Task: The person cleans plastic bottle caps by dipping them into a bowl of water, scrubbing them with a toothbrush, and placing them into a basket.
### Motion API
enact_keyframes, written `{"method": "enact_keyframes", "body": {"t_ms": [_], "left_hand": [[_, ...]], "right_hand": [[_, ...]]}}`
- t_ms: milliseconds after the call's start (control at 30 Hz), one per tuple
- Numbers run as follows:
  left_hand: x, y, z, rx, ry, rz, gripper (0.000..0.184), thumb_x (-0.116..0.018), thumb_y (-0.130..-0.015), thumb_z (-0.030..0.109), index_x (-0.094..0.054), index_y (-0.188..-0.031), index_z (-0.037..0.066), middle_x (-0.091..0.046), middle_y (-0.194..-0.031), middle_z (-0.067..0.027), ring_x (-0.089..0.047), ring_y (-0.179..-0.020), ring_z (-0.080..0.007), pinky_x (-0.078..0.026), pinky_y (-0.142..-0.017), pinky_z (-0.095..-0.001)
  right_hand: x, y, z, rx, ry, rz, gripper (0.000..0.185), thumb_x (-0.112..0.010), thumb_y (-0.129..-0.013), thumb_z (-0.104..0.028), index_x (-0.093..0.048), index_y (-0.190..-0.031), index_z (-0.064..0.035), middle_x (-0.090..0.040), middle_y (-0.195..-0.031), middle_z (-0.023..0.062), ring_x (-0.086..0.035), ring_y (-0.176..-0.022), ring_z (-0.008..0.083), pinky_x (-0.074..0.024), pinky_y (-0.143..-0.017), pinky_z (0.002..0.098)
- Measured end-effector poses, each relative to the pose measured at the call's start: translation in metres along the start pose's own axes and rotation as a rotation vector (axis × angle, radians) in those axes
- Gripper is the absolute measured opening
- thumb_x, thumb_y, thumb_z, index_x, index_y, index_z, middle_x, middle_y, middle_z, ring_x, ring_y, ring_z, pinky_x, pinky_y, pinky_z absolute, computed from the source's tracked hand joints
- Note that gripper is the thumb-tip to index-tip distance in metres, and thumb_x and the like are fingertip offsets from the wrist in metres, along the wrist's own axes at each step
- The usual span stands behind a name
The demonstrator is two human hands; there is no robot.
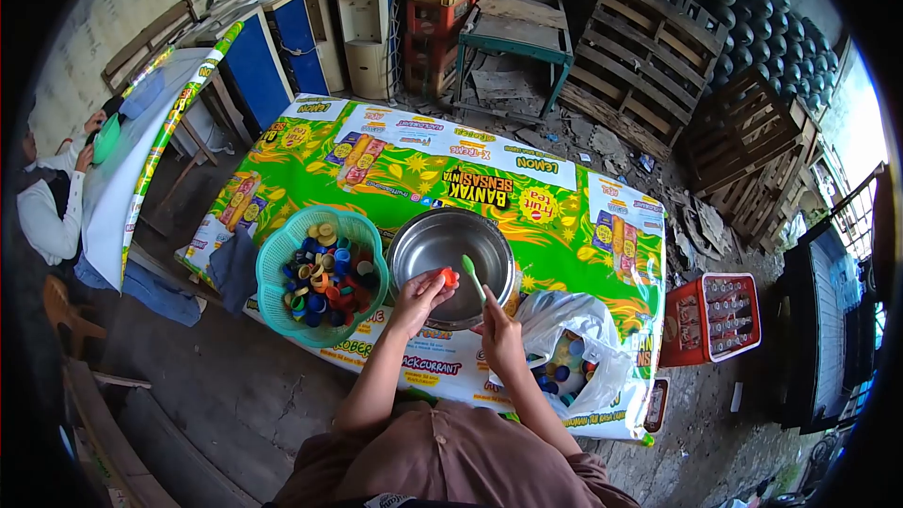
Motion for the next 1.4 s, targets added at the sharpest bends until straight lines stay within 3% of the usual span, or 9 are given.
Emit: {"method": "enact_keyframes", "body": {"t_ms": [333, 433, 533, 600, 667, 967, 1067, 1200, 1400], "left_hand": [[-0.004, -0.004, -0.01, 0.008, 0.044, 0.001, 0.028, -0.046, -0.09, 0.024, -0.053, -0.104, 0.0, -0.059, -0.097, -0.0088, -0.058, -0.083, -0.0121, -0.048, -0.079, -0.0251], [-0.003, -0.006, -0.017, 0.014, 0.033, 0.01, 0.03, -0.043, -0.091, 0.026, -0.053, -0.103, 0.0, -0.059, -0.096, -0.0087, -0.058, -0.082, -0.0121, -0.048, -0.078, -0.0253], [-0.007, -0.006, -0.019, 0.006, 0.033, 0.046, 0.034, -0.039, -0.093, 0.029, -0.053, -0.103, 0.001, -0.059, -0.094, -0.0083, -0.058, -0.081, -0.0122, -0.048, -0.077, -0.0259], [-0.01, -0.008, -0.018, -0.005, 0.007, 0.091, 0.035, -0.037, -0.093, 0.03, -0.053, -0.103, 0.001, -0.059, -0.091, -0.0077, -0.058, -0.08, -0.0121, -0.049, -0.076, -0.0263], [-0.01, -0.009, -0.019, 0.023, 0.006, 0.094, 0.037, -0.034, -0.094, 0.032, -0.053, -0.102, 0.001, -0.058, -0.087, -0.0067, -0.057, -0.076, -0.0119, -0.049, -0.075, -0.0273], [-0.007, -0.013, -0.027, 0.001, 0.114, 0.031, 0.034, -0.035, -0.093, 0.032, -0.053, -0.096, 0.003, -0.057, -0.083, -0.0056, -0.056, -0.072, -0.0114, -0.049, -0.074, -0.0291], [-0.011, -0.012, -0.023, -0.014, 0.096, -0.003, 0.033, -0.036, -0.093, 0.032, -0.053, -0.096, 0.004, -0.057, -0.082, -0.0053, -0.055, -0.072, -0.011, -0.049, -0.074, -0.0299], [-0.01, -0.01, -0.022, 0.004, 0.17, 0.03, 0.034, -0.035, -0.093, 0.033, -0.052, -0.096, 0.004, -0.056, -0.08, -0.0047, -0.054, -0.071, -0.0105, -0.049, -0.073, -0.0295], [-0.004, 0.002, -0.004, -0.069, -0.157, 0.092, 0.028, -0.039, -0.093, 0.025, -0.05, -0.103, 0.002, -0.055, -0.091, -0.0068, -0.055, -0.081, -0.012, -0.049, -0.074, -0.0293]], "right_hand": [[-0.006, 0.007, -0.004, 0.196, 0.129, -0.069, 0.04, -0.045, -0.084, -0.001, -0.042, -0.124, -0.0043, -0.056, -0.067, 0.0217, -0.059, -0.06, 0.0316, -0.0462, -0.061, 0.0357], [-0.001, 0.002, 0.004, -0.055, 0.014, -0.031, 0.04, -0.045, -0.084, -0.002, -0.042, -0.124, -0.0049, -0.056, -0.068, 0.0227, -0.058, -0.061, 0.0352, -0.0459, -0.063, 0.038], [-0.009, 0.008, 0.002, 0.15, 0.233, -0.116, 0.038, -0.043, -0.086, -0.002, -0.042, -0.124, -0.0034, -0.055, -0.066, 0.0194, -0.064, -0.066, 0.0258, -0.0483, -0.057, 0.0344], [-0.006, 0.003, 0.005, 0.103, 0.224, -0.114, 0.039, -0.043, -0.086, -0.002, -0.041, -0.125, -0.0048, -0.057, -0.067, 0.0203, -0.063, -0.065, 0.0263, -0.0481, -0.058, 0.0341], [-0.003, 0.003, -0.003, 0.069, 0.09, 0.007, 0.037, -0.046, -0.085, -0.006, -0.045, -0.122, -0.0077, -0.054, -0.066, 0.0263, -0.055, -0.061, 0.039, -0.0442, -0.06, 0.0407], [-0.005, 0.011, -0.001, 0.209, 0.225, -0.054, 0.04, -0.045, -0.084, -0.003, -0.043, -0.124, -0.0078, -0.054, -0.066, 0.0216, -0.059, -0.063, 0.0337, -0.0453, -0.057, 0.0397], [0.0, 0.006, -0.004, 0.075, 0.197, -0.026, 0.041, -0.044, -0.083, 0.001, -0.042, -0.124, -0.0036, -0.058, -0.073, 0.02, -0.062, -0.062, 0.0283, -0.0494, -0.059, 0.0358], [-0.006, 0.012, -0.007, 0.167, 0.263, -0.047, 0.038, -0.046, -0.084, -0.006, -0.044, -0.123, -0.0075, -0.055, -0.068, 0.0225, -0.056, -0.063, 0.0374, -0.0448, -0.058, 0.0416], [0.012, -0.001, -0.012, 0.062, 0.236, -0.015, 0.038, -0.043, -0.085, 0.0, -0.041, -0.123, -0.0006, -0.057, -0.069, 0.0155, -0.064, -0.061, 0.0236, -0.0493, -0.052, 0.0319]]}}
Point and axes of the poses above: each hand's wrist, its own y-axis away from the middle knuckle, its own x-axis out of the back of the hand, z = x × y, the point moved 3 cm from there along -y, towards the middle knuckle
